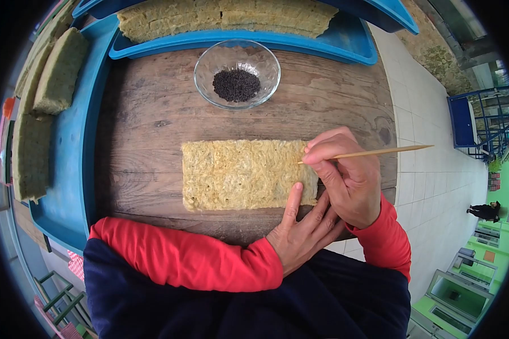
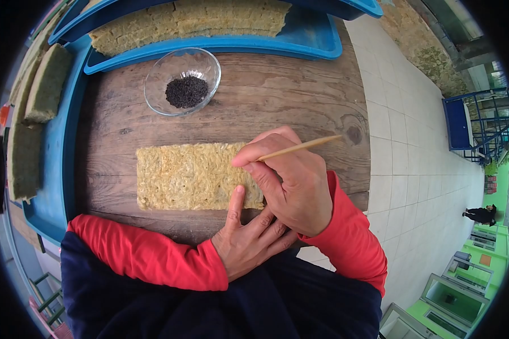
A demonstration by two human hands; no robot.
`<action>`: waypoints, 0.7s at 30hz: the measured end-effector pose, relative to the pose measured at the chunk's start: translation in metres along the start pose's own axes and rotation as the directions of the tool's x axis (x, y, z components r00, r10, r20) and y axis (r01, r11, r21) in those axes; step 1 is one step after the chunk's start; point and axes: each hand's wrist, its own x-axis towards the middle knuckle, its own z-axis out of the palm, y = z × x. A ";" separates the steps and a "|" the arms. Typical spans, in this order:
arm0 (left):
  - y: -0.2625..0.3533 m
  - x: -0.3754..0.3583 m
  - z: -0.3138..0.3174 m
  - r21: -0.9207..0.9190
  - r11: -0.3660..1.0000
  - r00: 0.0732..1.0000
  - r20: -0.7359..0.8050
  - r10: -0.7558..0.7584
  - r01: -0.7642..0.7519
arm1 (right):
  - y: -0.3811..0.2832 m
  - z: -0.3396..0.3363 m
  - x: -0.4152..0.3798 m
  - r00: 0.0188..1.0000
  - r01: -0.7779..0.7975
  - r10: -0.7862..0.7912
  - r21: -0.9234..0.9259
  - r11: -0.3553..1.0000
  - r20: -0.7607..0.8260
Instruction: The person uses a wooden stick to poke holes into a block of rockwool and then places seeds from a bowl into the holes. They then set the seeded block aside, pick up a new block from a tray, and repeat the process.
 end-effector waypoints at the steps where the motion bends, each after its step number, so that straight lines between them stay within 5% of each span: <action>1: 0.000 0.000 0.000 -0.003 1.000 1.000 0.009 0.005 -0.005 | 0.000 -0.001 0.000 1.000 0.010 -0.010 -0.002 1.000 0.014; 8: 0.000 0.000 -0.001 -0.039 0.999 1.000 0.023 0.013 -0.012 | 0.006 -0.005 -0.004 0.971 -0.110 0.141 0.161 0.981 -0.195; 17: -0.015 0.013 -0.018 -0.087 0.995 0.996 0.074 0.050 -0.044 | 0.012 -0.001 -0.007 0.955 -0.139 0.191 0.226 0.964 -0.226; 21: -0.024 0.018 -0.023 -0.112 0.992 0.994 0.100 -0.041 0.052 | 0.009 -0.006 -0.007 0.951 -0.193 0.238 0.220 0.956 -0.199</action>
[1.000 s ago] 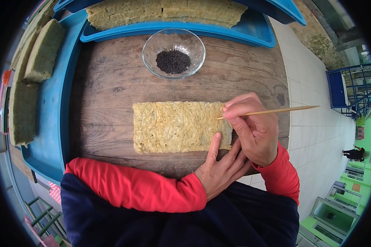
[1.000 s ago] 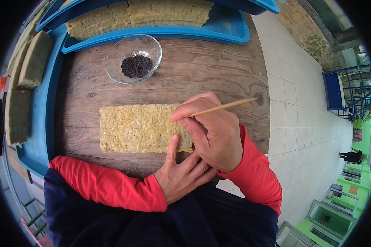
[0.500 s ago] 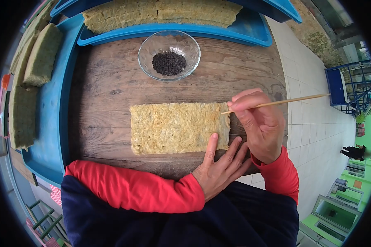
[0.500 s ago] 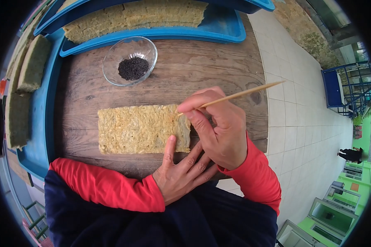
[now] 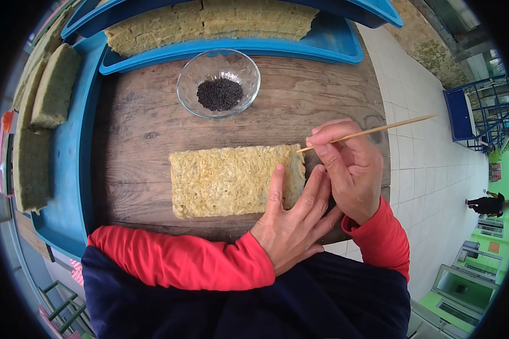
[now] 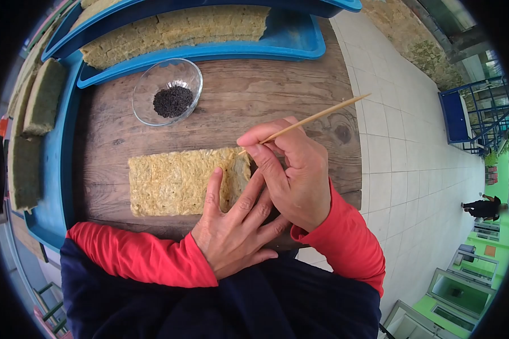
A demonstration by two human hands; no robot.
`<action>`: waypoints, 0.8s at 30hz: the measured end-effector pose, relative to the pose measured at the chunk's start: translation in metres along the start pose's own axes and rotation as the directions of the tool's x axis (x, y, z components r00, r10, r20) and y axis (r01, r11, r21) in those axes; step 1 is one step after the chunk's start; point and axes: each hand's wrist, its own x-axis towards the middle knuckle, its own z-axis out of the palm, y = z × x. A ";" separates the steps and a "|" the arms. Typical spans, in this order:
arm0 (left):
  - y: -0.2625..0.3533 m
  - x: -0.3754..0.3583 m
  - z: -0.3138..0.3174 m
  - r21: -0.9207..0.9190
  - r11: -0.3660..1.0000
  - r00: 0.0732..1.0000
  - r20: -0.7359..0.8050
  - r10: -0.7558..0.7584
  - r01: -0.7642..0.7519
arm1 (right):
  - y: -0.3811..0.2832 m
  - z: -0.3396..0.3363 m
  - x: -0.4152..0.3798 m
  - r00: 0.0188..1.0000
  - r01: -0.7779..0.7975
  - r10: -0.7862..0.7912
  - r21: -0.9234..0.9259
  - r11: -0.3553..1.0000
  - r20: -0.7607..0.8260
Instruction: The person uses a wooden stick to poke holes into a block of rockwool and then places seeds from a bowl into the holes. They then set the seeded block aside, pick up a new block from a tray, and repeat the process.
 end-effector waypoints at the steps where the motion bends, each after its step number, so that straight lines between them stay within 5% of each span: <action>1: -0.001 0.000 0.000 -0.005 1.000 1.000 0.006 -0.013 0.013 | -0.001 -0.002 0.000 0.998 -0.005 0.006 -0.022 1.000 0.063; 14: 0.007 -0.009 0.001 0.100 0.995 0.998 0.066 -0.023 0.017 | 0.007 0.000 0.003 0.967 0.189 -0.165 -0.113 0.975 0.194; 20: 0.007 -0.008 -0.001 0.093 0.995 0.996 0.071 -0.053 0.046 | 0.002 0.001 0.000 0.993 0.061 -0.054 -0.062 0.996 0.107; 24: 0.007 -0.009 0.001 0.091 0.995 0.997 0.060 -0.045 0.039 | 0.003 0.001 0.003 0.981 0.143 -0.126 -0.111 0.983 0.150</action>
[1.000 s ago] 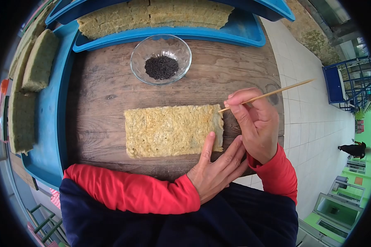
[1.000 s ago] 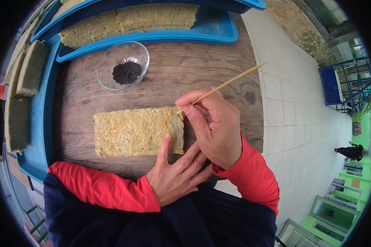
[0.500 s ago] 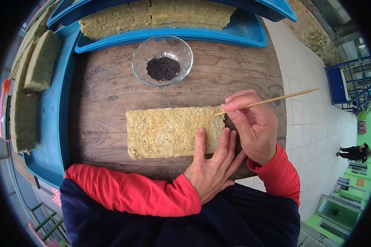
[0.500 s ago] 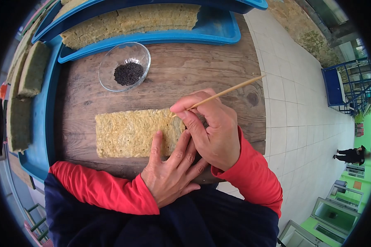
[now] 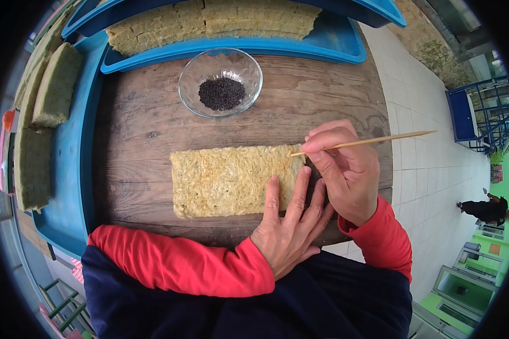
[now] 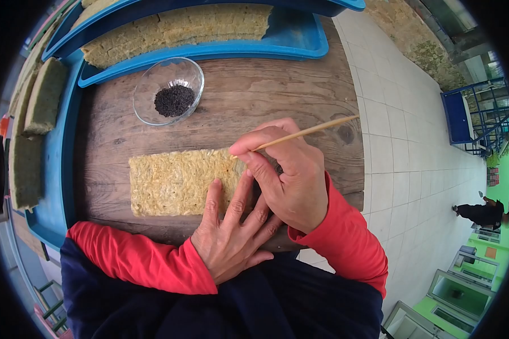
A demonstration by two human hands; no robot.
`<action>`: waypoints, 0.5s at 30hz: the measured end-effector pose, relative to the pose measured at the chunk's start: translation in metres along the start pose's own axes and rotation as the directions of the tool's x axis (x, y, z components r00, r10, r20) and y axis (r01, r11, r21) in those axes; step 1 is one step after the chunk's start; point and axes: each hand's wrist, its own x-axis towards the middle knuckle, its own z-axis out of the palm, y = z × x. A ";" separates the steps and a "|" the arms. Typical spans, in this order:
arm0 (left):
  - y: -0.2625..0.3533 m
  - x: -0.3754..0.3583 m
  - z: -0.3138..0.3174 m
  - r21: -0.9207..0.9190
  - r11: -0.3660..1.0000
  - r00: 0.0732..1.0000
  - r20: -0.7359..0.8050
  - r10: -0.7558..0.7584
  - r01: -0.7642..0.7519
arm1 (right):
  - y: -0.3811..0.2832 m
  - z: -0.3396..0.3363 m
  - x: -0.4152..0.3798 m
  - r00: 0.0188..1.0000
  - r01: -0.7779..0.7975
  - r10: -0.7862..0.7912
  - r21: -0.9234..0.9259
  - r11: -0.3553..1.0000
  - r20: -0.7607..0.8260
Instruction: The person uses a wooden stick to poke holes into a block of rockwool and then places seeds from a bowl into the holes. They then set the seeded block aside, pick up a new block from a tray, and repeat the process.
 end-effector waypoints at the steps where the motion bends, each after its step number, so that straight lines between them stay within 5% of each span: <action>1: 0.000 0.000 0.001 0.001 1.000 1.000 -0.007 0.004 -0.004 | 0.000 0.002 0.001 0.999 0.010 -0.010 -0.024 1.000 -0.037; 5: 0.000 0.000 0.000 -0.003 1.000 1.000 0.000 -0.004 0.004 | -0.003 0.004 0.000 0.989 -0.057 0.058 0.012 0.998 -0.137; 15: 0.000 0.000 -0.001 0.019 1.000 1.000 0.013 -0.003 0.002 | -0.004 0.000 0.001 0.999 0.007 -0.011 -0.110 0.994 -0.037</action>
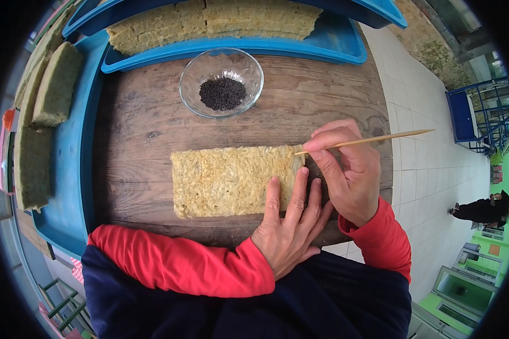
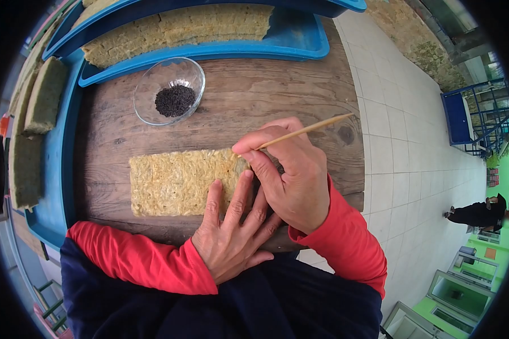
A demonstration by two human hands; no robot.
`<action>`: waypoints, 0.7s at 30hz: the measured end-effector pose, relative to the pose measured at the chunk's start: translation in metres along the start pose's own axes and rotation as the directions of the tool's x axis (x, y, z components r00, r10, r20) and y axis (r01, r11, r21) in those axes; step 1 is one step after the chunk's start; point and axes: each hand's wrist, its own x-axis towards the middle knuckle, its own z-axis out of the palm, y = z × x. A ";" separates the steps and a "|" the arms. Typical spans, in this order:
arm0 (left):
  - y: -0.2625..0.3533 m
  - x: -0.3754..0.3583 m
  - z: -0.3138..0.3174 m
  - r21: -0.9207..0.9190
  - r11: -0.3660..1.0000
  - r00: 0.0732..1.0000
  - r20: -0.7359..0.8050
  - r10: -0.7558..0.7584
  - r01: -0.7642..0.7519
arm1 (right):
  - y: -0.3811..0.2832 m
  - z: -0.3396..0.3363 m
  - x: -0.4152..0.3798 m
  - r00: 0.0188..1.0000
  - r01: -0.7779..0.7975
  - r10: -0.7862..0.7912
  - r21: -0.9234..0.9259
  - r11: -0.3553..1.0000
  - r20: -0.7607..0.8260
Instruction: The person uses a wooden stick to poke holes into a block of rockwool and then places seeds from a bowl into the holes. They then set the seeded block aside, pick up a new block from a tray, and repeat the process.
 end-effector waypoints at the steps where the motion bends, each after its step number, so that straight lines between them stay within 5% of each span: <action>1: 0.000 0.000 0.000 -0.007 1.000 1.000 -0.005 0.002 -0.002 | 0.000 0.000 0.000 1.000 0.006 -0.006 -0.001 1.000 -0.011; 21: 0.001 0.000 0.002 -0.004 1.000 1.000 -0.009 -0.001 0.001 | 0.000 0.001 0.001 1.000 0.007 -0.007 -0.046 0.999 0.003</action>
